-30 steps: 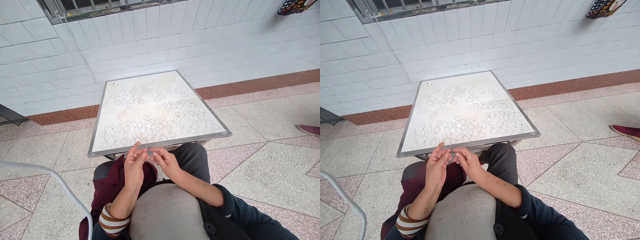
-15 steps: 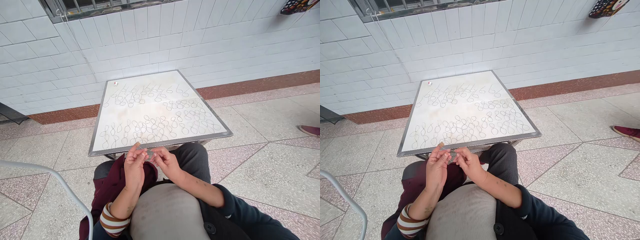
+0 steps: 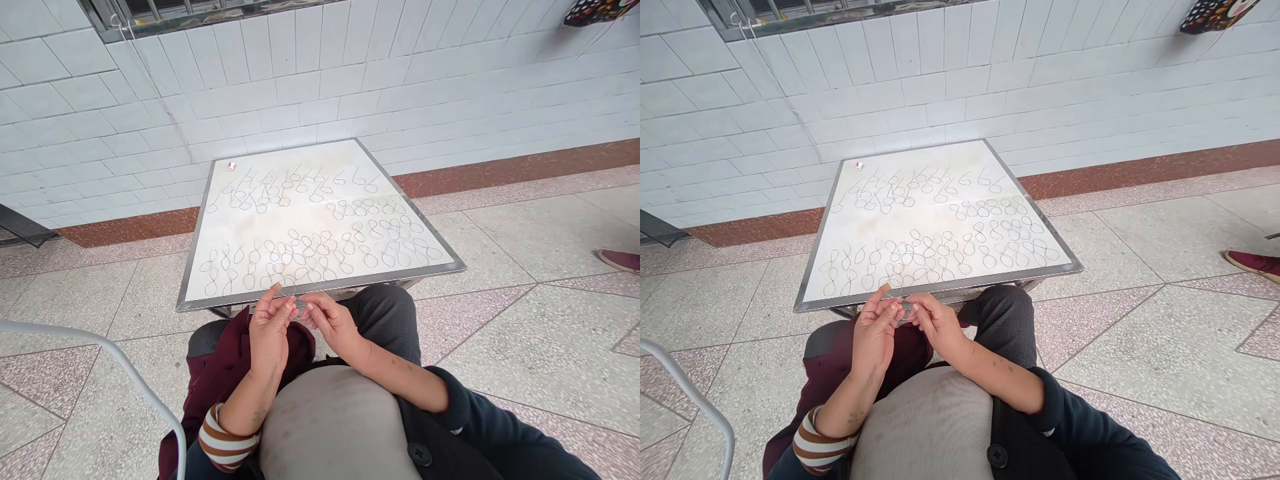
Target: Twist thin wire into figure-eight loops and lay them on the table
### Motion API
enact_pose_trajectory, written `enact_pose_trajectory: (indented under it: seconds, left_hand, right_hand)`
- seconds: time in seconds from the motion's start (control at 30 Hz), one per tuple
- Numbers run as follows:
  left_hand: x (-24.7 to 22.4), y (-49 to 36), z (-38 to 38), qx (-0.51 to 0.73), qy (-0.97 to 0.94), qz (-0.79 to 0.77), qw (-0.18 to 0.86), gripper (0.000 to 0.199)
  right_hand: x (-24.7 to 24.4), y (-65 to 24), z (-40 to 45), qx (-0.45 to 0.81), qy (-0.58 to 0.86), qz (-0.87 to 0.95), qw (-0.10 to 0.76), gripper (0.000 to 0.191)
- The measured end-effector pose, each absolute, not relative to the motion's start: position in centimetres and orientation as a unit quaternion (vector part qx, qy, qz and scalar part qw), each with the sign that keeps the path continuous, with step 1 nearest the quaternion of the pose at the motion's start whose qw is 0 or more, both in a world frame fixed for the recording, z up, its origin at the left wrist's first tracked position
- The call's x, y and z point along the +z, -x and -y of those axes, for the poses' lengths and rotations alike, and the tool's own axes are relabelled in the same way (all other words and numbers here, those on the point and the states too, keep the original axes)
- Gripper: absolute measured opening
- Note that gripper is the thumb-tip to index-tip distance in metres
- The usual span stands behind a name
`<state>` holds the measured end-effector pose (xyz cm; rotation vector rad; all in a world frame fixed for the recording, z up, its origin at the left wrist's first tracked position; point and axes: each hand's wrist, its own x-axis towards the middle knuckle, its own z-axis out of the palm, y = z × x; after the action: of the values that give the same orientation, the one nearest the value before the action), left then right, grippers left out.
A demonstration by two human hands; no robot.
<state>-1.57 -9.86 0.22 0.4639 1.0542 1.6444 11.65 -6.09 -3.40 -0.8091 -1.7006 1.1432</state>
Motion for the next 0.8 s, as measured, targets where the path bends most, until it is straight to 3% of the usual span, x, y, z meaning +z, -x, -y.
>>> enact_pose_trajectory:
  seconds: [0.33, 0.8]
  left_hand:
    - [0.26, 1.86, 9.74, 0.693, -0.191, -0.444, 0.535, 0.044]
    - [0.37, 1.89, 9.78, 0.687, -0.186, -0.45, 0.539, 0.045]
  right_hand:
    - [-3.23, -11.74, 5.78, 0.496, 0.353, 0.684, 0.402, 0.026]
    - [-3.01, -11.78, 5.39, 0.485, 0.347, 0.698, 0.397, 0.029]
